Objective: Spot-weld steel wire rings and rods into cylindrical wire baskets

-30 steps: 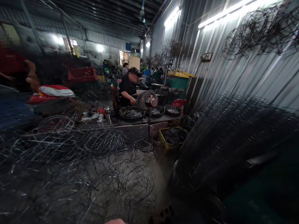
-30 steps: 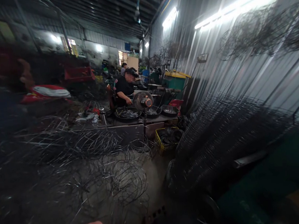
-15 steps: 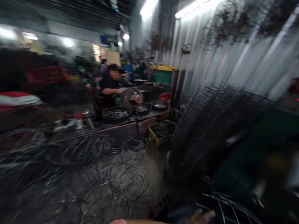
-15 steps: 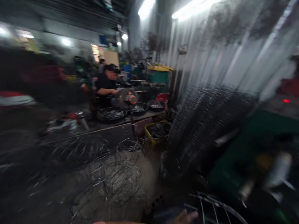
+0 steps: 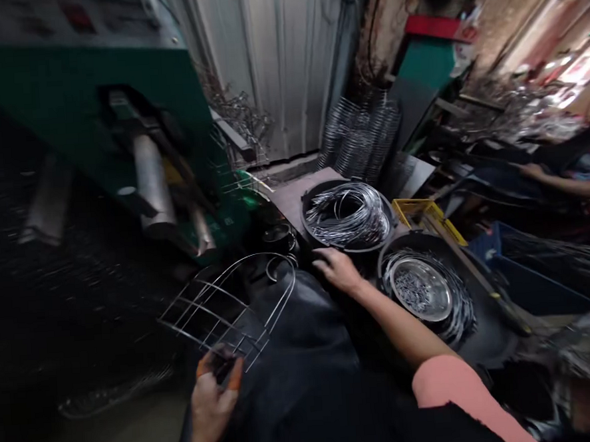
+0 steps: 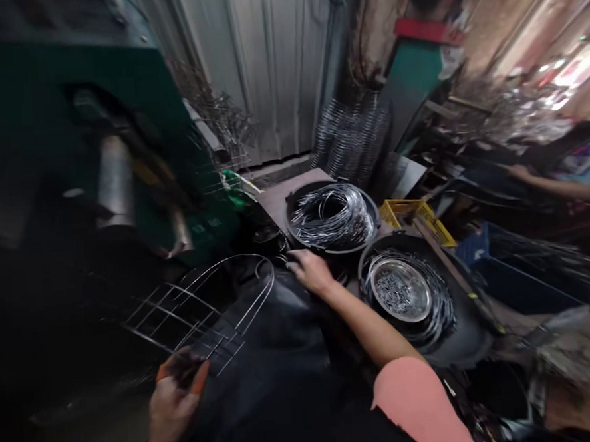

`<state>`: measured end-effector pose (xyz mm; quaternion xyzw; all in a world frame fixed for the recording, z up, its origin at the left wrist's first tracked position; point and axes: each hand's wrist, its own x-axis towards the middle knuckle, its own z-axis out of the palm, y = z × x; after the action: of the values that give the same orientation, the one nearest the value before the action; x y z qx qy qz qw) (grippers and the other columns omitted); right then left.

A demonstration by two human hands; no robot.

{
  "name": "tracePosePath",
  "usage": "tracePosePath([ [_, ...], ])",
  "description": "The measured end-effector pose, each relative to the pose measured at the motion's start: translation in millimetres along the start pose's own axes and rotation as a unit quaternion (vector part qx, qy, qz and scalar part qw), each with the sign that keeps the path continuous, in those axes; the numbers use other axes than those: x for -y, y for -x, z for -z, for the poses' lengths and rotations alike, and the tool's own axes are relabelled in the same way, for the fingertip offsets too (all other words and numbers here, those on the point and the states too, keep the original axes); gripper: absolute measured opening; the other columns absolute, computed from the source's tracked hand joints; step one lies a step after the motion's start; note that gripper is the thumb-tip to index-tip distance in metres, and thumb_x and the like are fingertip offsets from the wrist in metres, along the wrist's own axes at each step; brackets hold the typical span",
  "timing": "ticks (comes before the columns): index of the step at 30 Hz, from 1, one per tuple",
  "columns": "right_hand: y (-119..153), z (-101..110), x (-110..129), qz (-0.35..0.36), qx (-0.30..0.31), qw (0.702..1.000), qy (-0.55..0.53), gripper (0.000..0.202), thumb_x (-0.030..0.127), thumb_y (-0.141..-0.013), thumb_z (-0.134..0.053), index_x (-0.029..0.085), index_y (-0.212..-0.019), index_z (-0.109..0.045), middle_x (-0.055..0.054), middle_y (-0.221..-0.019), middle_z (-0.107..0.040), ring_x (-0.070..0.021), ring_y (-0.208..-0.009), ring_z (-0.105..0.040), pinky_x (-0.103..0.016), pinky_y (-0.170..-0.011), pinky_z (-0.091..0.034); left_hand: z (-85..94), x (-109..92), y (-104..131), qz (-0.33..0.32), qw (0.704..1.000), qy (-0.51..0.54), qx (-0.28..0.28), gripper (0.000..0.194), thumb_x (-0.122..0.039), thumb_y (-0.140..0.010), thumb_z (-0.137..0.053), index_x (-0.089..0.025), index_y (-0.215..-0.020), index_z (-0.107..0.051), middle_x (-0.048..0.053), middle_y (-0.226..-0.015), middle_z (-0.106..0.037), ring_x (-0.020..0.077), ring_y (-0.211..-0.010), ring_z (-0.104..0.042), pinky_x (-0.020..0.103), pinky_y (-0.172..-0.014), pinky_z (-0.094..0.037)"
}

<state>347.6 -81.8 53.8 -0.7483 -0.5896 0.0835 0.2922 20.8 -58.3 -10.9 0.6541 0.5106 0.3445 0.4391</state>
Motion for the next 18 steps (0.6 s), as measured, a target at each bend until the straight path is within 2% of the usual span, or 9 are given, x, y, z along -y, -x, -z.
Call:
tracePosePath([
  [2,26.2,31.0,-56.9,-0.114,-0.041,0.988,0.097,0.027,0.023,-0.086,-0.049,0.015,-0.109,-0.059,-0.011,-0.109,-0.062,-0.0205,-0.102,-0.056,-0.031,-0.09,-0.042,1.9,-10.5,-4.9,0.022,1.0,0.003,-0.009,0.051,-0.047,-0.061,-0.067,-0.018,-0.099,-0.051,0.004,-0.082,-0.058,0.0208,-0.073,-0.062,0.036,-0.067,-0.053],
  [3,39.9,45.5,-85.3,-0.174,-0.042,0.973,0.146,0.027,0.021,-0.086,-0.046,0.014,-0.109,-0.059,-0.012,-0.111,-0.061,-0.0208,-0.103,-0.056,-0.031,-0.09,-0.042,2.9,-15.9,-7.3,0.035,0.999,0.007,-0.017,0.053,-0.048,-0.06,-0.068,-0.018,-0.1,-0.051,0.003,-0.081,-0.058,0.0201,-0.072,-0.062,0.035,-0.066,-0.053],
  [5,66.7,68.8,-136.8,-0.308,0.004,0.921,0.238,0.03,0.019,-0.087,-0.043,0.012,-0.112,-0.058,-0.015,-0.111,-0.061,-0.0224,-0.104,-0.056,-0.031,-0.089,-0.042,4.3,-25.1,-12.3,0.057,0.998,0.017,-0.028,0.058,-0.047,-0.056,-0.071,-0.018,-0.102,-0.049,0.001,-0.079,-0.056,0.0188,-0.071,-0.06,0.033,-0.066,-0.052],
  [7,90.3,81.6,-174.0,-0.393,0.077,0.875,0.273,0.03,0.018,-0.083,-0.05,0.01,-0.109,-0.06,-0.017,-0.107,-0.063,-0.0251,-0.1,-0.059,-0.031,-0.084,-0.044,4.8,-30.9,-17.7,0.066,0.997,0.03,-0.025,0.06,-0.044,-0.053,-0.073,-0.019,-0.101,-0.049,0.0,-0.078,-0.055,0.0182,-0.072,-0.059,0.033,-0.067,-0.052],
  [8,100.1,84.0,-186.1,-0.411,0.104,0.863,0.274,0.031,0.019,-0.08,-0.055,0.01,-0.108,-0.061,-0.017,-0.105,-0.064,-0.0255,-0.098,-0.06,-0.031,-0.081,-0.045,4.8,-32.6,-20.5,0.069,0.997,0.036,-0.021,0.06,-0.043,-0.052,-0.074,-0.019,-0.101,-0.049,0.0,-0.078,-0.055,0.018,-0.073,-0.059,0.032,-0.067,-0.052],
  [10,113.7,82.2,-198.3,-0.413,0.131,0.863,0.261,0.036,0.021,-0.074,-0.062,0.012,-0.109,-0.061,-0.014,-0.105,-0.065,-0.0244,-0.097,-0.06,-0.027,-0.079,-0.045,4.7,-35.1,-26.0,0.069,0.996,0.053,-0.018,0.059,-0.04,-0.051,-0.076,-0.019,-0.1,-0.05,0.0,-0.078,-0.055,0.0172,-0.074,-0.058,0.03,-0.066,-0.051],
  [14,121.8,69.6,-200.7,-0.39,0.152,0.869,0.264,0.032,0.022,-0.079,-0.056,0.011,-0.109,-0.062,-0.016,-0.106,-0.065,-0.0245,-0.097,-0.061,-0.027,-0.077,-0.045,5.7,-43.4,-34.8,0.095,0.983,0.152,-0.047,0.059,-0.03,-0.046,-0.079,-0.02,-0.096,-0.05,-0.002,-0.077,-0.053,0.0131,-0.072,-0.055,0.026,-0.064,-0.051],
  [16,123.7,65.6,-206.4,-0.37,0.154,0.875,0.27,0.025,0.021,-0.078,-0.054,0.01,-0.096,-0.067,-0.019,-0.097,-0.067,-0.0272,-0.09,-0.063,-0.031,-0.073,-0.046,7.1,-49.2,-37.0,0.13,0.963,0.229,-0.063,0.058,-0.026,-0.046,-0.078,-0.02,-0.096,-0.048,-0.004,-0.077,-0.051,0.0118,-0.069,-0.054,0.028,-0.062,-0.053],
  [18,125.6,63.8,-220.5,-0.348,0.117,0.892,0.263,0.016,0.024,-0.073,-0.056,0.015,-0.074,-0.069,-0.016,-0.081,-0.069,-0.028,-0.077,-0.064,-0.033,-0.066,-0.046,8.2,-52.9,-38.2,0.156,0.939,0.297,-0.07,0.057,-0.022,-0.047,-0.075,-0.02,-0.096,-0.046,-0.004,-0.078,-0.05,0.0113,-0.067,-0.054,0.031,-0.059,-0.054],
])
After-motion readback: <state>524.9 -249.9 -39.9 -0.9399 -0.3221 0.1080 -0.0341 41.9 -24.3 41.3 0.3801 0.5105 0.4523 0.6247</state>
